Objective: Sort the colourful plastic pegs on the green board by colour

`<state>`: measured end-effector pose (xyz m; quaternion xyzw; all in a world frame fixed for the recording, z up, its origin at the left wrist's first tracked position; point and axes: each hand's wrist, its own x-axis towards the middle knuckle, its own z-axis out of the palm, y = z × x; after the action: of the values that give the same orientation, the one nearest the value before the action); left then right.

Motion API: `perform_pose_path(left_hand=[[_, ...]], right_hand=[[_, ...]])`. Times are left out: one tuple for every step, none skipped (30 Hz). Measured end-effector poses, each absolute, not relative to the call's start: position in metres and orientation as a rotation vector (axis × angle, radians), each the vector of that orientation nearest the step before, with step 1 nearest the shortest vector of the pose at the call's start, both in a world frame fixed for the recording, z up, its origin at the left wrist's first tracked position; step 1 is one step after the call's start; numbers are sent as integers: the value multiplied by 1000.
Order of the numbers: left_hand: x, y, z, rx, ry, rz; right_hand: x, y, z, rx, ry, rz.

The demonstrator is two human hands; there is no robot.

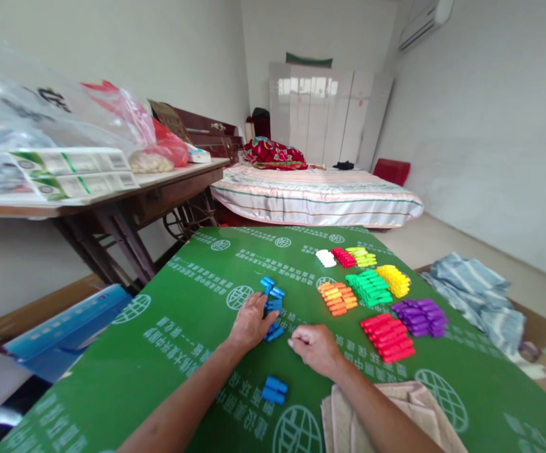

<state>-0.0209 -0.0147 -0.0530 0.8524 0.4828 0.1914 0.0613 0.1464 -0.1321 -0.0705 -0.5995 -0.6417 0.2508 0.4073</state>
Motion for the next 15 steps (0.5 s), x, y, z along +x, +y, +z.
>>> perform_pose_path(left_hand=[[-20, -17, -51, 2581, 1455, 572], [-21, -19, -48, 2585, 1451, 566], [-22, -20, -46, 2590, 1447, 560], [-24, -23, -43, 2593, 1445, 556], [-27, -25, -40, 2598, 1445, 553], [-31, -27, -37, 2608, 1445, 552], [-38, -30, -35, 2623, 1447, 554], [-45, -33, -33, 2644, 1446, 561], [-55, -36, -31, 2670, 1441, 577], [-67, -40, -30, 2695, 1440, 601], [-80, -45, -30, 2716, 1435, 639], [-95, -50, -30, 2735, 1435, 679], [-110, -56, -30, 2755, 1447, 698], [-126, -62, -32, 2772, 1467, 722], [-142, -69, -34, 2790, 1484, 754]], right_hand=[[146, -132, -70, -1512, -1619, 628], [146, -132, -70, -1512, -1620, 624], [146, -131, -70, -1513, -1621, 620], [146, -131, -70, -1514, -1622, 616], [146, -131, -70, -1515, -1623, 612], [146, -131, -70, -1515, -1625, 609], [146, -131, -70, -1514, -1628, 606], [146, -131, -69, -1512, -1631, 605], [146, -131, -69, -1511, -1633, 604], [146, -131, -69, -1510, -1634, 603], [146, -131, -69, -1510, -1635, 603], [146, -131, -69, -1510, -1634, 603], [146, -131, -69, -1510, -1633, 604], [146, -131, -69, -1510, -1631, 606], [146, -131, -69, -1510, -1630, 607]])
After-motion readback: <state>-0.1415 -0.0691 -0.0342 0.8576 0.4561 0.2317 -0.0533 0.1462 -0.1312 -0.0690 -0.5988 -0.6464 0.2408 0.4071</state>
